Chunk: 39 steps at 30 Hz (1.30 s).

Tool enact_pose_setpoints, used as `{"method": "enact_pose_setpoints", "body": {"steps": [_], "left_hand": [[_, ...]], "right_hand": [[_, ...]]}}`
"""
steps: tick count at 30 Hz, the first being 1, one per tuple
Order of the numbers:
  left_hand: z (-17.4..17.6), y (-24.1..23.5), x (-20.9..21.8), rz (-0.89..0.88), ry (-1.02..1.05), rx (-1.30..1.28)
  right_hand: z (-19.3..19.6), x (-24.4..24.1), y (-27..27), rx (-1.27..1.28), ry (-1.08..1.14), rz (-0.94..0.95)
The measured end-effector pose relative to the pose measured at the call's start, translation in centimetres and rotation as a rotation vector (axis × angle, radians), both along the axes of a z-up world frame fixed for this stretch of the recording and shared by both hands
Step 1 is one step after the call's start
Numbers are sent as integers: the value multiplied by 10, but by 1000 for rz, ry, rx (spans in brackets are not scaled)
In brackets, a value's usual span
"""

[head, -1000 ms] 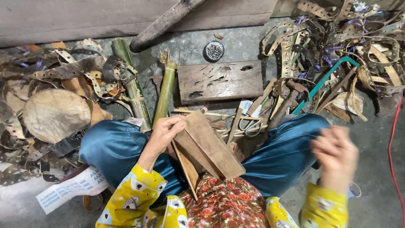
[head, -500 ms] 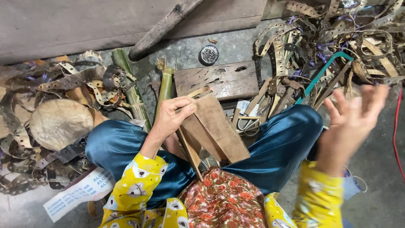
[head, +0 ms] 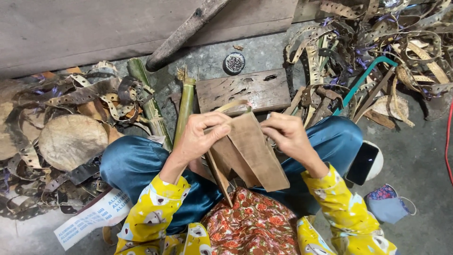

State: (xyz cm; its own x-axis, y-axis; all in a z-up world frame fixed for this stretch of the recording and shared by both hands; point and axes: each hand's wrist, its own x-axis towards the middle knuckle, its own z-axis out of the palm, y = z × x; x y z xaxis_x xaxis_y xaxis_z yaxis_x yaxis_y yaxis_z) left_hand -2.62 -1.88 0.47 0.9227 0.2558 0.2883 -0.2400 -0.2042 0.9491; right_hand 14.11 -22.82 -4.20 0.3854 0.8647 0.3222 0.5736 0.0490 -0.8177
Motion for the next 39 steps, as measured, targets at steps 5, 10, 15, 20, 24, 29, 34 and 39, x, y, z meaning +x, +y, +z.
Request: {"method": "enact_pose_setpoints", "body": {"steps": [5,10,15,20,24,29,34,39], "left_hand": [[2,-11,-13,25,13,-2],[-25,-21,-23,144,35,-38],[-28,-20,-26,177,118,-75],[5,-4,-25,-84,500,-318],[-11,8,-31,-184,675,-490],[-2,7,-36,-264,618,-698],[-20,2,-41,-210,516,-622],[4,-6,-41,-132,479,-596]], "right_hand": [[37,-17,-19,17,430,-33],[22,-62,-31,-24,425,-136],[7,-68,-27,-40,402,-173],[5,-69,-25,-54,396,-135],[-2,-73,-25,-72,424,-122],[-10,-71,-26,-66,448,-115],[-18,-61,-30,-68,477,-68],[-29,-52,-35,-50,547,-19]]}}
